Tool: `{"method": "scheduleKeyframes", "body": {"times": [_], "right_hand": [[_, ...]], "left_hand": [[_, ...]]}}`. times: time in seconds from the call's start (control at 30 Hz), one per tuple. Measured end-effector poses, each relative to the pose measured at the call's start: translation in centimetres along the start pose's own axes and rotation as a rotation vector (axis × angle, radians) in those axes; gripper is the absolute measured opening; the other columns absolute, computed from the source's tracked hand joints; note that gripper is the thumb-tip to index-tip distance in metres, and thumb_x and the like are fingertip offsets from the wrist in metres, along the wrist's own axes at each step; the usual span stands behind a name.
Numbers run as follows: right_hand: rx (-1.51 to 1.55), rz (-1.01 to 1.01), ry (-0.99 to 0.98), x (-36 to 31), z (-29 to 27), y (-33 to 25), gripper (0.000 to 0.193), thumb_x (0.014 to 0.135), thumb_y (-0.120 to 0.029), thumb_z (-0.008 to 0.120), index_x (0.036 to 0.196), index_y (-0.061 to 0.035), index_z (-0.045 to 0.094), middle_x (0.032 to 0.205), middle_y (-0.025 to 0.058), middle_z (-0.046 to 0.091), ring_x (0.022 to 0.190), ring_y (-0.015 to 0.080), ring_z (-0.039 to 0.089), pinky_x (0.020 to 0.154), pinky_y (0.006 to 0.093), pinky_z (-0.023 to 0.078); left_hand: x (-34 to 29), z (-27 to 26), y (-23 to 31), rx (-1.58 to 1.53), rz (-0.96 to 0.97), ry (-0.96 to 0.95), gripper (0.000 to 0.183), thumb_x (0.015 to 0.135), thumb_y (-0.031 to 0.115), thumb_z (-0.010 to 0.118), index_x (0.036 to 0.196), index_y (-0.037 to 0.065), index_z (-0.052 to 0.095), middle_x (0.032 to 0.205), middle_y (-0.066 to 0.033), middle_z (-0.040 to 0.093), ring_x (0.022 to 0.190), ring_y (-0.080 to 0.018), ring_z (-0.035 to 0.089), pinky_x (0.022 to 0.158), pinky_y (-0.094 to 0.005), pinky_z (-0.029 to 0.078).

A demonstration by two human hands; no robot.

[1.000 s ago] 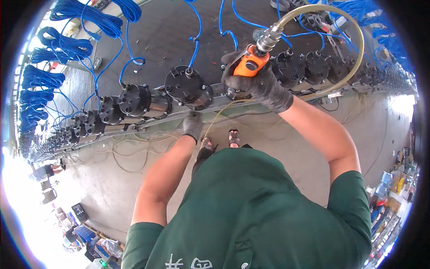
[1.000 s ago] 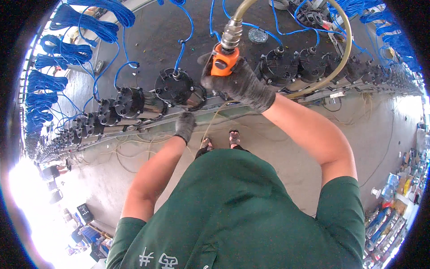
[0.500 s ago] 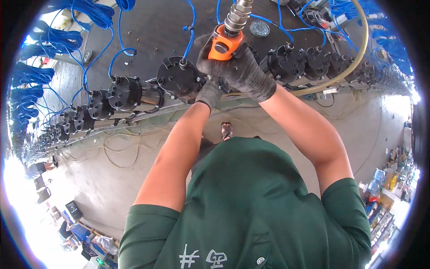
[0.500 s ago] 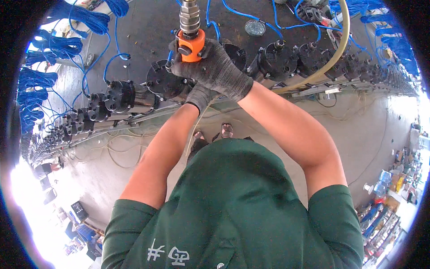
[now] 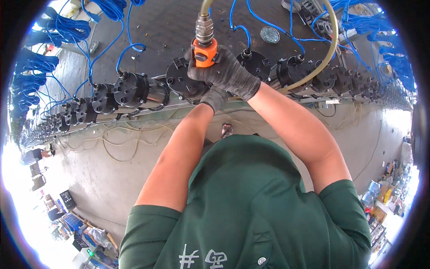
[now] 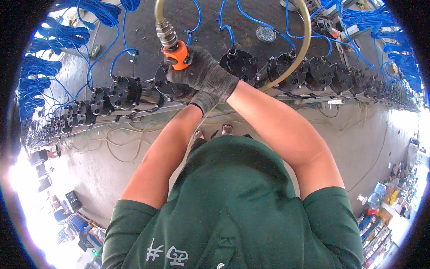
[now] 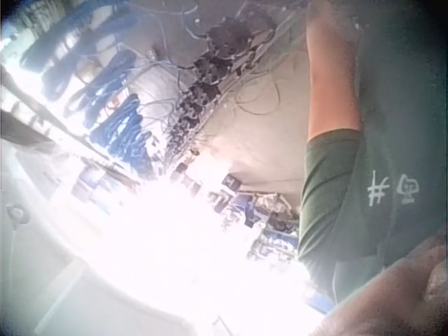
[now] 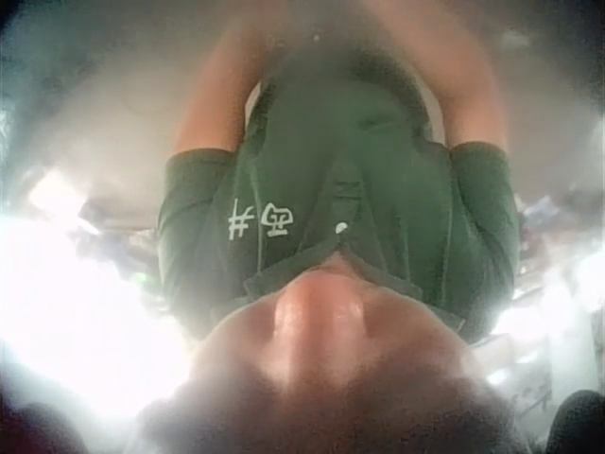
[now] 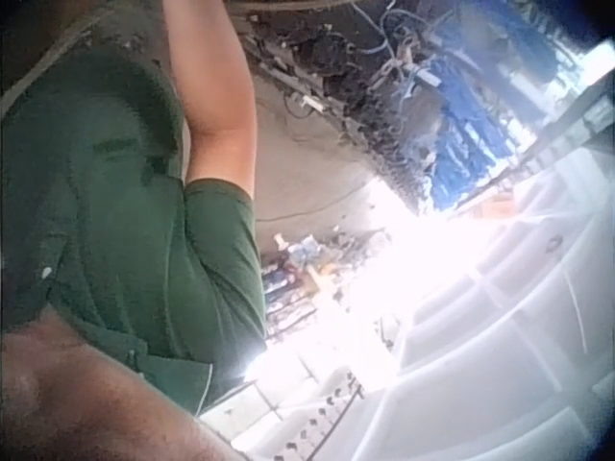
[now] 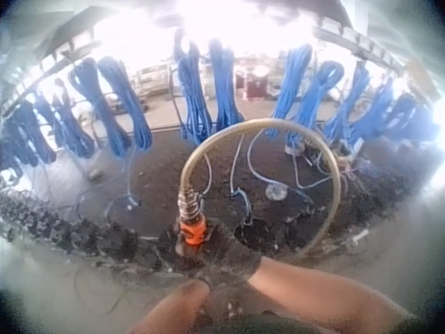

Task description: The person assembles submersible pumps along an assembly line, positioning the components of each pump by hand and driving screws into them using a pneumatic tool.

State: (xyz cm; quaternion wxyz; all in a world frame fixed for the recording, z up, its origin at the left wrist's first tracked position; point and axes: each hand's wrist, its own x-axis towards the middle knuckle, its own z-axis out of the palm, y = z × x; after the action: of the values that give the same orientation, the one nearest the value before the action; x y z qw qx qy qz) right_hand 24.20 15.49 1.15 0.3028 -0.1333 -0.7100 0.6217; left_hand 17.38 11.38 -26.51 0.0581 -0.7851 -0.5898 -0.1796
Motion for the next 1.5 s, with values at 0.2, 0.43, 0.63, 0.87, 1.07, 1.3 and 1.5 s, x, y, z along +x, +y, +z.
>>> {"method": "scheduleKeyframes", "body": {"times": [0.2, 0.43, 0.63, 0.87, 1.07, 1.3, 1.5], "right_hand": [[-0.065, 0.051, -0.191, 0.7, 1.2, -0.3, 0.035, 0.080, -0.009, 0.080, 0.111, -0.0040, 0.065, 0.096, 0.0009, 0.068, 0.091, 0.0117, 0.064, 0.090, 0.0307, 0.053], [0.004, 0.035, -0.130, 1.0, 0.0, 0.8, 0.039, 0.080, -0.007, 0.079, 0.115, -0.0045, 0.063, 0.099, 0.0000, 0.068, 0.092, 0.0106, 0.063, 0.088, 0.0295, 0.054], [-0.191, 0.015, -0.177, 1.0, 1.6, 0.3, 0.039, 0.080, -0.009, 0.080, 0.114, -0.0037, 0.063, 0.099, 0.0026, 0.068, 0.089, 0.0133, 0.064, 0.085, 0.0312, 0.055], [0.510, 0.364, -0.085, 1.3, 2.6, 0.5, 0.041, 0.086, -0.008, 0.076, 0.123, -0.0025, 0.061, 0.112, 0.0065, 0.068, 0.098, 0.0151, 0.064, 0.093, 0.0332, 0.053], [0.180, -0.204, -0.030, 1.5, 3.1, -0.2, 0.040, 0.091, -0.011, 0.072, 0.128, -0.0043, 0.058, 0.120, 0.0049, 0.067, 0.105, 0.0139, 0.061, 0.100, 0.0322, 0.050], [0.457, 0.109, -0.089, 1.9, 3.2, 1.9, 0.037, 0.099, -0.027, 0.064, 0.130, -0.0082, 0.059, 0.120, 0.0031, 0.067, 0.105, 0.0159, 0.060, 0.103, 0.0323, 0.048], [-0.035, -0.032, -0.161, 1.6, 2.9, -0.2, 0.047, 0.086, -0.026, 0.077, 0.127, -0.0111, 0.060, 0.119, 0.0029, 0.067, 0.106, 0.0166, 0.059, 0.105, 0.0318, 0.046]], "left_hand": [[-2.0, -0.2, -0.2, 0.039, 0.006, -0.054, 0.039, 0.093, 0.016, 0.055, 0.129, 0.005, 0.067, 0.134, -0.0145, 0.063, 0.133, -0.0315, 0.052, 0.105, -0.0446, 0.047], [-3.4, -15.8, 4.6, 0.001, 0.088, -0.564, 0.020, 0.091, 0.019, 0.061, 0.107, 0.009, 0.070, 0.110, -0.0124, 0.070, 0.090, -0.0358, 0.071, 0.082, -0.0473, 0.056], [-4.2, -25.9, 5.1, -1.025, -0.729, 0.751, 0.011, 0.101, 0.005, 0.056, 0.106, 0.001, 0.065, 0.095, -0.0062, 0.065, 0.085, -0.0146, 0.061, 0.077, -0.0335, 0.051], [5.1, -34.7, 3.6, -0.765, -0.435, 0.854, 0.056, 0.089, 0.004, 0.075, 0.137, 0.005, 0.048, 0.120, -0.0072, 0.062, 0.107, -0.0182, 0.060, 0.097, -0.0345, 0.050], [7.1, -34.4, 4.5, -0.617, -0.591, 0.617, 0.087, 0.075, 0.002, 0.082, 0.147, 0.009, 0.034, 0.111, -0.0070, 0.062, 0.099, -0.0193, 0.062, 0.091, -0.0344, 0.053], [7.2, -34.5, 4.7, -0.520, -0.718, 0.669, 0.080, 0.073, 0.006, 0.081, 0.142, 0.008, 0.040, 0.094, -0.0076, 0.062, 0.086, -0.0212, 0.065, 0.085, -0.0353, 0.055], [6.4, -34.0, 4.2, -0.535, -0.706, 0.694, 0.075, 0.074, 0.005, 0.079, 0.139, 0.006, 0.043, 0.094, -0.0079, 0.062, 0.084, -0.0217, 0.065, 0.084, -0.0354, 0.055]]}}
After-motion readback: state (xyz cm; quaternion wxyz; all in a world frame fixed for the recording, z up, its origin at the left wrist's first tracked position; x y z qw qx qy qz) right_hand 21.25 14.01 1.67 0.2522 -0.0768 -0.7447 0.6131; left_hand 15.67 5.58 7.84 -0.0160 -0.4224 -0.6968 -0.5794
